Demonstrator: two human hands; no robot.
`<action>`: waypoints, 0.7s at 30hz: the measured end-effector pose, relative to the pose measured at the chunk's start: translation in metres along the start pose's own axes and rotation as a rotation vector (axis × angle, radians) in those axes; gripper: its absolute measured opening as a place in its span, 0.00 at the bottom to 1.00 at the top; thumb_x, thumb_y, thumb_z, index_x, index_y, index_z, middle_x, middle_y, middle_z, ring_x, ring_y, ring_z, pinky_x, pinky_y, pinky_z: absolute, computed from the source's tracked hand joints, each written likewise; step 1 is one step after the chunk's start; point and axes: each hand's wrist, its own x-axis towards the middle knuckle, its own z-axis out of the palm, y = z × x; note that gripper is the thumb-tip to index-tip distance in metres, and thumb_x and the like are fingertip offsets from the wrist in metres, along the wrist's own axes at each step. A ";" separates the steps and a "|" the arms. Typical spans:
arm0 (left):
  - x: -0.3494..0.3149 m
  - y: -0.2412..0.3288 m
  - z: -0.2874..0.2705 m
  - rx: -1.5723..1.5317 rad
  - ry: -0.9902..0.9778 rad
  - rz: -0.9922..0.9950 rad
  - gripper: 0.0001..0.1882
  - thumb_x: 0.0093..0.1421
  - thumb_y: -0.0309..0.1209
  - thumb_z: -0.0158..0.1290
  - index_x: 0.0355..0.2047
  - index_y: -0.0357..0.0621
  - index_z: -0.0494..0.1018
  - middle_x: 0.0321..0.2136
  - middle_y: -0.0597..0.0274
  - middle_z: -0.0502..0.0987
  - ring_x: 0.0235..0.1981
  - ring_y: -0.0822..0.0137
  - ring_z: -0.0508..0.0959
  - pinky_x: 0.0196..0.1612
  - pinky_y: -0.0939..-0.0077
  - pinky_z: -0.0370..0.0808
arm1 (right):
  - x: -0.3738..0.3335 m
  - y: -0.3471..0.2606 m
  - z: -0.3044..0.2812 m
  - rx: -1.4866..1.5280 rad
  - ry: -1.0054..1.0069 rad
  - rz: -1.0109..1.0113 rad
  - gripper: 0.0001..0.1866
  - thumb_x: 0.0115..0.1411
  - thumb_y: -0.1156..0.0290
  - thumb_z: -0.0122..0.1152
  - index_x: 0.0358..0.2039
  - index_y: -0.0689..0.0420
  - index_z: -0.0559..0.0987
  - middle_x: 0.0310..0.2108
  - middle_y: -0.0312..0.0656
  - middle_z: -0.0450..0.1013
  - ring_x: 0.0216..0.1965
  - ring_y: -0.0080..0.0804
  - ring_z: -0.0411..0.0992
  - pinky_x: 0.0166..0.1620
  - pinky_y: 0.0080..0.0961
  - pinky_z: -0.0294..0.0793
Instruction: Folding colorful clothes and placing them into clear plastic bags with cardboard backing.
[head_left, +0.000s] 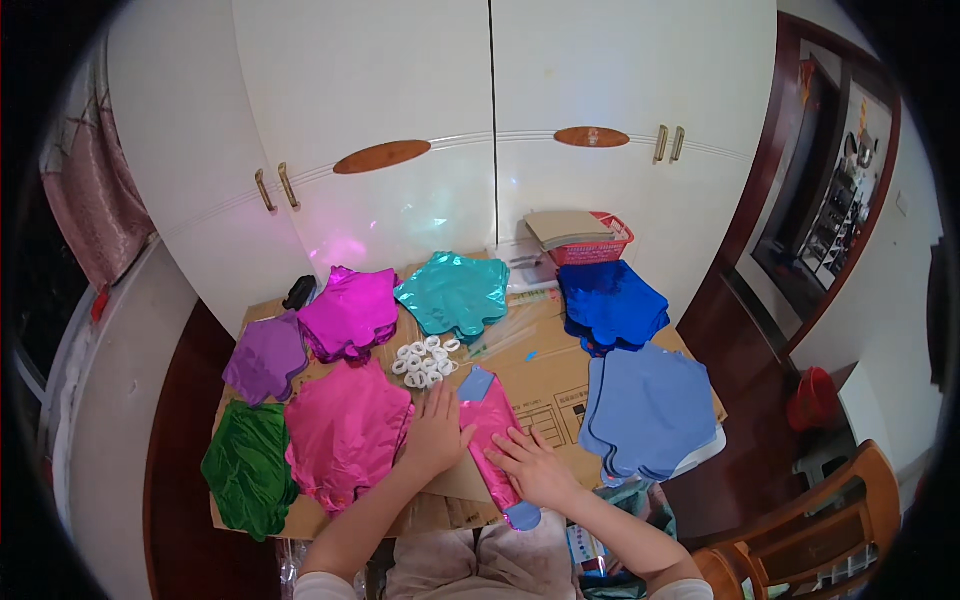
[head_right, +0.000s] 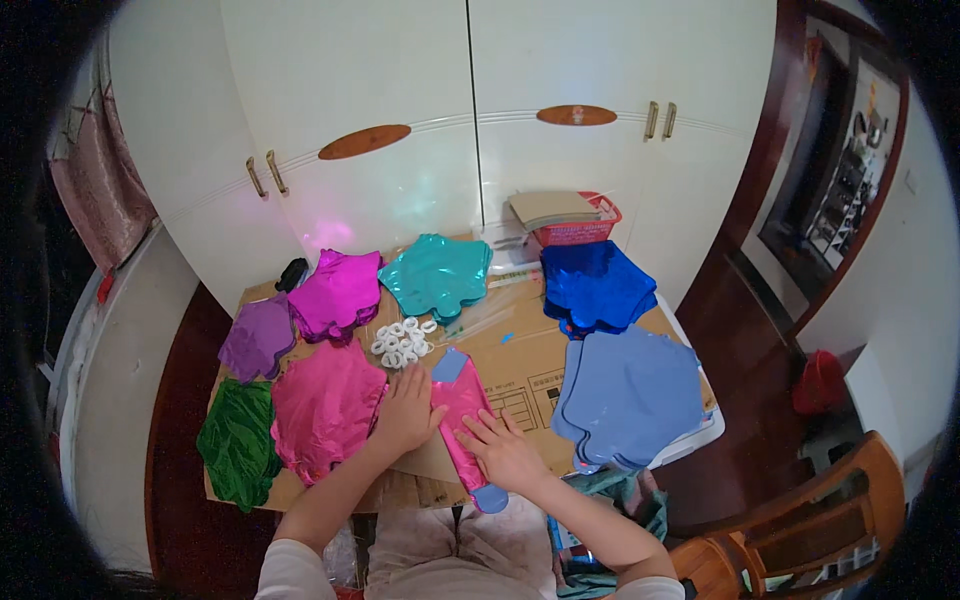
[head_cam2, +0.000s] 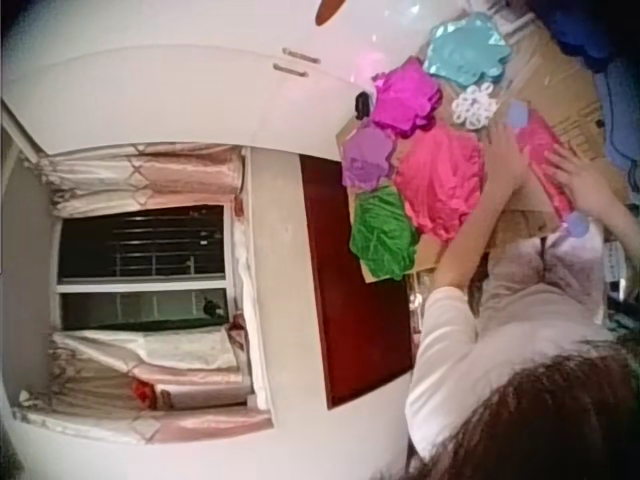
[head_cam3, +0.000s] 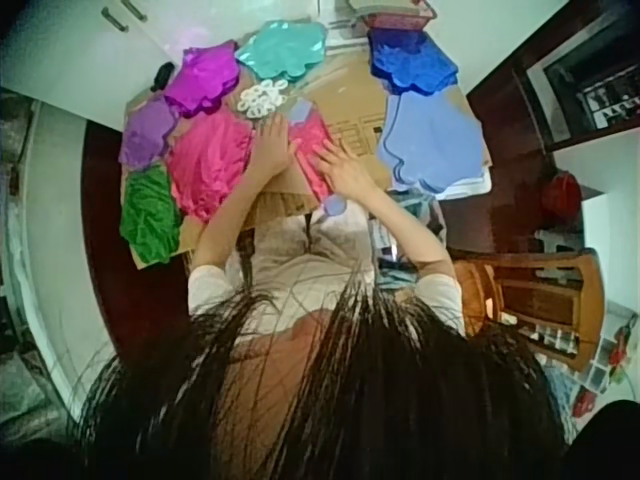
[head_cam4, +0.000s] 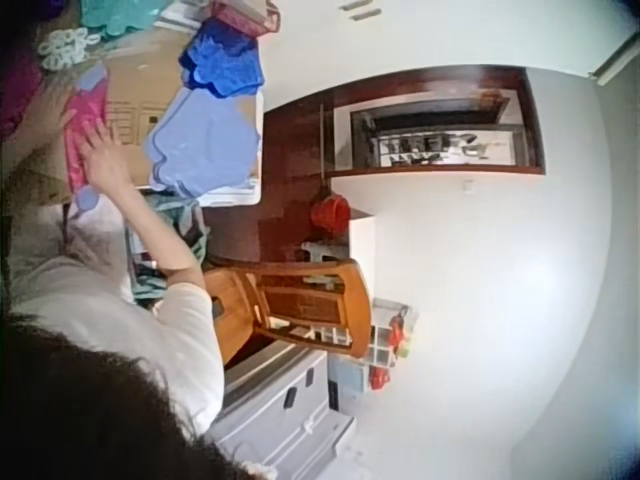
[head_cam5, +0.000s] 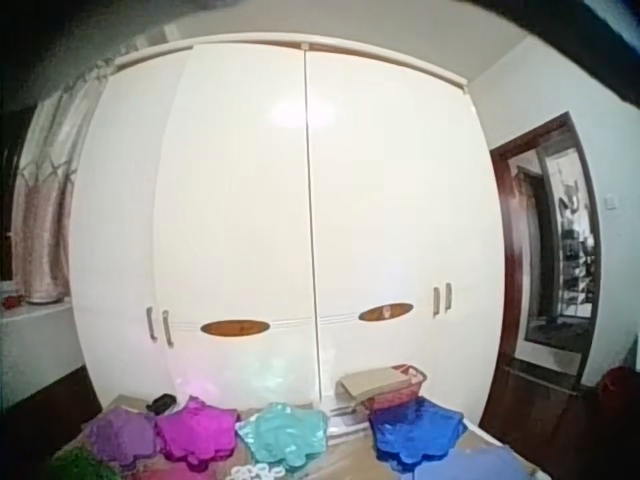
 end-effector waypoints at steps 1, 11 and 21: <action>0.002 0.004 -0.002 -0.039 0.046 -0.051 0.34 0.56 0.41 0.51 0.57 0.32 0.57 0.56 0.40 0.60 0.60 0.49 0.57 0.60 0.57 0.55 | -0.001 0.001 0.000 -0.005 0.005 0.005 0.24 0.55 0.68 0.52 0.54 0.47 0.69 0.57 0.42 0.63 0.60 0.42 0.57 0.62 0.49 0.51; 0.009 0.006 -0.002 -1.186 -0.192 -0.695 0.27 0.49 0.32 0.58 0.47 0.35 0.63 0.39 0.56 0.73 0.39 0.67 0.73 0.39 0.74 0.70 | -0.001 0.000 0.001 -0.020 -0.012 -0.011 0.23 0.55 0.68 0.51 0.54 0.47 0.69 0.58 0.41 0.61 0.61 0.40 0.56 0.62 0.50 0.50; 0.010 0.011 -0.019 -0.345 -0.343 -0.304 0.21 0.42 0.48 0.60 0.21 0.40 0.75 0.26 0.50 0.76 0.32 0.50 0.76 0.34 0.57 0.71 | -0.003 0.001 0.000 -0.053 -0.031 -0.017 0.24 0.55 0.67 0.52 0.54 0.48 0.69 0.58 0.41 0.61 0.61 0.39 0.55 0.62 0.50 0.50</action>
